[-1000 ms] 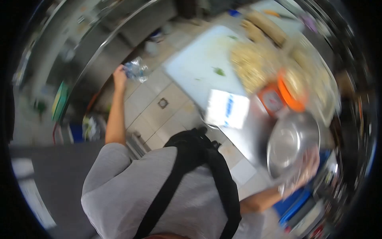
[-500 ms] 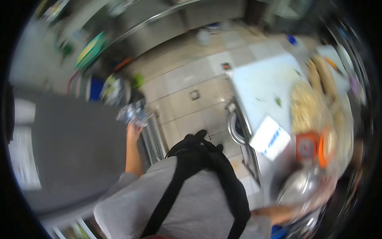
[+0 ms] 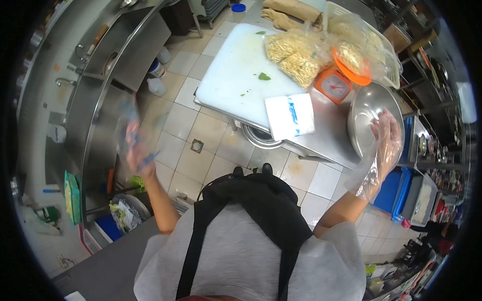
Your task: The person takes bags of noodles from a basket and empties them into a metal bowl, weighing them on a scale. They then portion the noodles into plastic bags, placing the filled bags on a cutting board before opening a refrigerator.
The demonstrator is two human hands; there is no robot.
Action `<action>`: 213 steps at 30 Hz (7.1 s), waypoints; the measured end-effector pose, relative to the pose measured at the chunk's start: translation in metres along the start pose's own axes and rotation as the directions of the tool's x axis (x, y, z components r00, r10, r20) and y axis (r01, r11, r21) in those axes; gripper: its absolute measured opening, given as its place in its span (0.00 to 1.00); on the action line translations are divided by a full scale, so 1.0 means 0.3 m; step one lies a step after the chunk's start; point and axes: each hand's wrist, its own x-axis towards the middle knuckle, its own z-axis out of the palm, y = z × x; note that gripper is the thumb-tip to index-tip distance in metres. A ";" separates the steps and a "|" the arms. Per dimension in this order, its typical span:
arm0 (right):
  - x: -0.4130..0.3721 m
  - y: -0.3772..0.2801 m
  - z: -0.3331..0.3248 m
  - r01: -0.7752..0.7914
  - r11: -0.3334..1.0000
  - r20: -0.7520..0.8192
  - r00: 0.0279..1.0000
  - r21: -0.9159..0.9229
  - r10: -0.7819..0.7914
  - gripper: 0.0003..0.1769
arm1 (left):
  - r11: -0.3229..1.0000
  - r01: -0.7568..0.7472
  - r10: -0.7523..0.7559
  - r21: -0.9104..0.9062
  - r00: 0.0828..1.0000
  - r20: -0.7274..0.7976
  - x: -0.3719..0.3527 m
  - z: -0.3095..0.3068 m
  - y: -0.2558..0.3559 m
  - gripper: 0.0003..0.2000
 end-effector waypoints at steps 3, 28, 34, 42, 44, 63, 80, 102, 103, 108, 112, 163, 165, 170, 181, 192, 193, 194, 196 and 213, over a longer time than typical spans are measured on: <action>-0.080 0.001 -0.129 -0.004 0.999 -0.085 0.996 -0.035 0.001 0.21 | 0.986 -0.114 0.057 0.118 0.911 0.409 0.185 0.388 -0.073 0.23; -0.304 0.108 -0.458 -0.115 0.982 -0.336 0.940 -0.147 0.060 0.17 | 0.813 -0.386 -0.354 0.436 0.268 0.896 0.019 1.089 -0.354 0.16; -0.324 0.077 -0.455 -0.185 0.973 -0.423 0.899 -0.135 0.112 0.16 | 0.687 -0.386 -0.522 0.616 0.327 0.788 0.405 0.914 -0.509 0.14; -0.298 0.131 -0.569 -0.123 0.992 -0.402 0.906 0.041 0.129 0.10 | 0.439 -0.746 0.204 0.502 0.626 0.753 0.293 1.276 -0.295 0.24; -0.278 0.150 -0.619 -0.103 0.995 -0.498 0.862 0.003 0.091 0.10 | 0.697 -0.700 0.300 0.153 0.480 0.824 0.332 1.477 -0.228 0.19; 0.197 0.295 -0.724 -0.160 0.972 -0.251 0.961 -0.173 0.113 0.23 | 0.057 -0.996 -0.125 -0.073 -0.080 0.989 0.493 2.443 -0.620 0.49; 1.386 0.509 0.292 0.119 0.945 0.455 0.890 -0.305 0.035 0.22 | 0.845 -0.525 -0.178 0.107 -0.086 0.980 0.722 2.547 -0.688 0.09; 1.534 0.489 0.257 0.239 0.839 0.437 0.900 -0.489 -0.002 0.11 | 0.338 -0.939 -0.257 -0.057 -0.151 0.954 0.623 2.535 -0.626 0.16; 1.528 0.495 0.250 0.378 0.776 0.459 0.879 -0.505 -0.129 0.10 | 0.146 -0.977 -0.287 -0.154 -0.190 0.939 0.617 2.533 -0.622 0.15; 1.547 0.586 0.240 0.327 0.793 0.220 0.944 -0.514 -0.247 0.08 | -0.019 -0.950 -0.031 -0.313 -0.312 0.950 0.645 2.472 -0.596 0.06; 1.534 0.588 0.212 0.292 0.741 0.217 0.956 -0.605 -0.200 0.08 | -0.044 -0.982 0.102 -0.184 -0.188 0.977 0.653 2.425 -0.647 0.13; 1.446 0.555 0.261 0.417 0.672 0.500 0.862 -0.612 -0.081 0.11 | 0.219 -0.976 0.001 0.014 0.015 1.000 0.552 2.563 -0.816 0.17; 1.494 0.589 0.245 0.404 0.713 0.432 0.888 -0.573 -0.156 0.10 | 0.330 -0.937 -0.076 0.118 0.098 0.992 0.553 2.587 -0.825 0.16; 1.588 0.677 0.176 0.661 0.361 0.676 0.730 -0.657 -0.107 0.13 | 0.539 -0.839 -0.101 -0.078 -0.157 0.983 0.568 2.549 -0.785 0.08; 1.437 0.312 0.046 -0.046 0.921 0.480 0.863 0.388 -0.160 0.16 | 0.923 0.384 -0.104 -0.034 0.334 0.937 0.665 2.492 -0.420 0.04; 1.059 0.093 -0.324 -0.130 0.630 0.331 0.920 0.766 -0.212 0.30 | 0.990 0.134 -0.035 0.038 -0.031 0.999 0.362 2.538 0.101 0.16; 0.988 0.075 -0.394 -0.100 0.675 0.310 0.930 0.731 -0.197 0.31 | 0.947 -0.305 0.106 -0.098 0.009 0.994 0.302 2.521 0.133 0.14; 0.911 0.062 -0.455 -0.070 0.721 0.279 0.944 0.690 -0.175 0.31 | 0.709 -0.676 0.257 -0.201 -0.018 0.966 0.239 2.500 0.161 0.13; 0.763 0.073 -0.565 -0.111 0.713 0.244 0.966 0.693 -0.086 0.30 | 0.679 -0.620 0.451 -0.393 -0.070 0.890 0.095 2.441 0.178 0.12; -0.768 0.302 -0.665 0.559 0.790 -0.924 0.382 0.251 0.024 0.46 | 0.497 0.098 0.676 -0.862 -0.667 0.314 -1.063 1.851 0.378 0.04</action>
